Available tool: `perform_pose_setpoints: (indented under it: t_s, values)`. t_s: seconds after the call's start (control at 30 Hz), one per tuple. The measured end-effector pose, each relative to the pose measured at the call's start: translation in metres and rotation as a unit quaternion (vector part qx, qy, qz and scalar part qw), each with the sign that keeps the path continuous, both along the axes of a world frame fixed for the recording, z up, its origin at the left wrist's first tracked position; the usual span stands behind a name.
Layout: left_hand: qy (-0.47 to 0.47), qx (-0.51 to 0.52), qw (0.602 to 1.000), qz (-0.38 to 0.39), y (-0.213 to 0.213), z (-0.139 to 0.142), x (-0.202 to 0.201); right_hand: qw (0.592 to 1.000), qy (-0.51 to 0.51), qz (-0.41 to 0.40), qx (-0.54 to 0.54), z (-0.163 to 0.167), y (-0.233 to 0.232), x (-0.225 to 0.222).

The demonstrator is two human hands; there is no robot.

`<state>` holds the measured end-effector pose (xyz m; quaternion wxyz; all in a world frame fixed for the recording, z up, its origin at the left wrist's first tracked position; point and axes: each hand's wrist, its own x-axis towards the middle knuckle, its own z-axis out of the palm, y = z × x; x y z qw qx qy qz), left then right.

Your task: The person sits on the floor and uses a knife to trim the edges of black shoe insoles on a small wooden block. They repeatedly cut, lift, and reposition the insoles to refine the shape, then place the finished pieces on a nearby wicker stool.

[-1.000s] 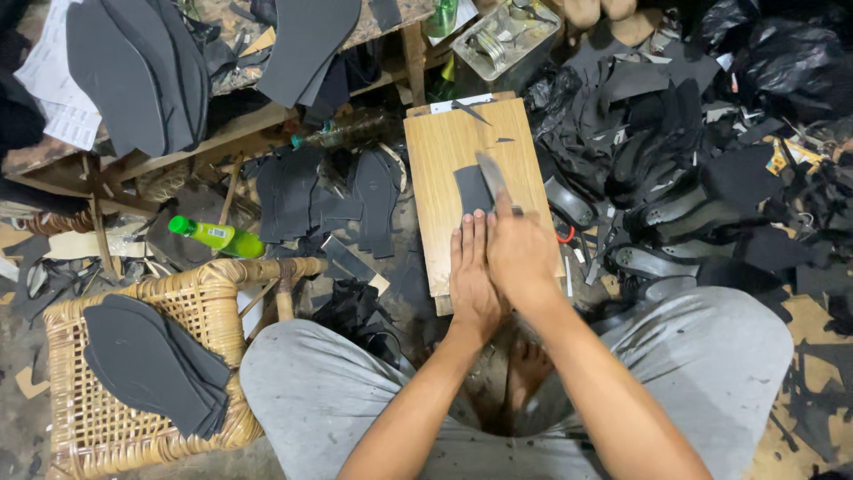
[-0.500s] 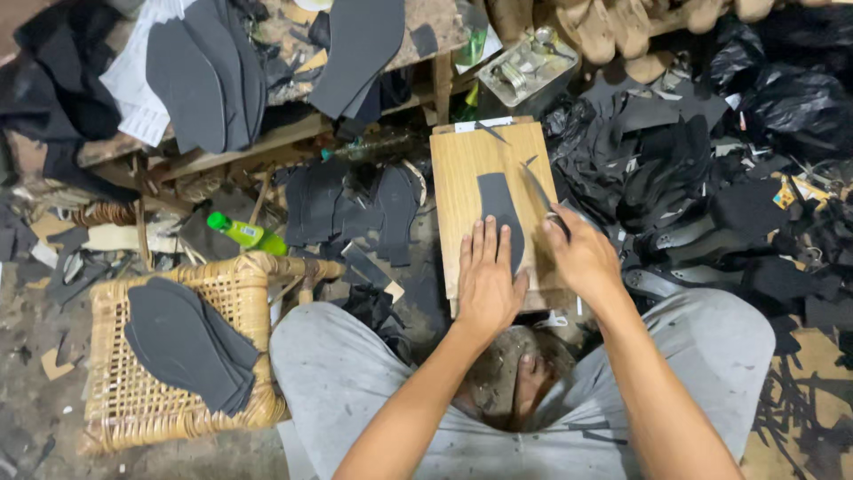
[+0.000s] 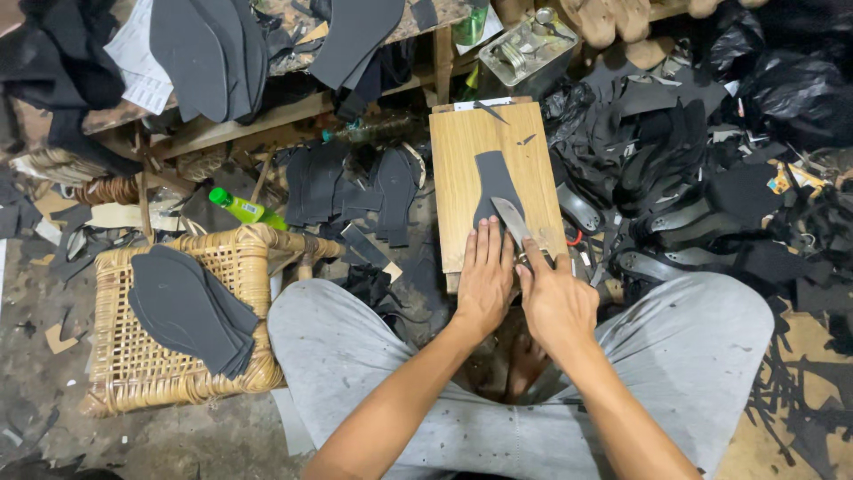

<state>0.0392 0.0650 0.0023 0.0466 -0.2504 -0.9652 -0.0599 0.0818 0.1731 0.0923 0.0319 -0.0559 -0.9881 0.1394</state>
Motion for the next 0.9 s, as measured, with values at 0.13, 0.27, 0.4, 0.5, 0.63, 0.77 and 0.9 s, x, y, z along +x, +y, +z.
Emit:
perform_pose_setpoints:
  t_s: [0.13, 0.27, 0.4, 0.5, 0.63, 0.77, 0.9]
  values:
    - [0.045, -0.011, 0.999, 0.006, -0.001, -0.013, 0.002, 1.000, -0.017, 0.005, 0.005, -0.001, -0.007, -0.003]
    - [0.049, -0.028, 0.998, 0.005, 0.000, -0.020, -0.001, 1.000, -0.020, 0.011, 0.013, -0.005, -0.012, -0.006]
    - [0.052, 0.023, 0.998, 0.000, 0.000, -0.027, -0.003, 0.999, -0.027, 0.009, 0.032, -0.011, -0.018, -0.014]
    - [0.059, 0.074, 0.995, 0.008, 0.000, -0.029, -0.003, 0.998, -0.031, 0.022, 0.054, -0.014, -0.019, -0.022]
    - [0.046, 0.113, 0.993, -0.003, 0.001, -0.029, -0.002, 0.996, -0.042, 0.027, 0.074, -0.015, -0.017, -0.024]
    - [0.053, 0.095, 0.994, 0.002, 0.002, -0.027, -0.003, 0.996, -0.044, 0.029, 0.072, -0.017, -0.015, -0.026]
    - [0.048, 0.069, 0.996, -0.002, 0.002, -0.025, -0.004, 0.996, -0.045, 0.019, 0.074, -0.021, -0.015, -0.030]
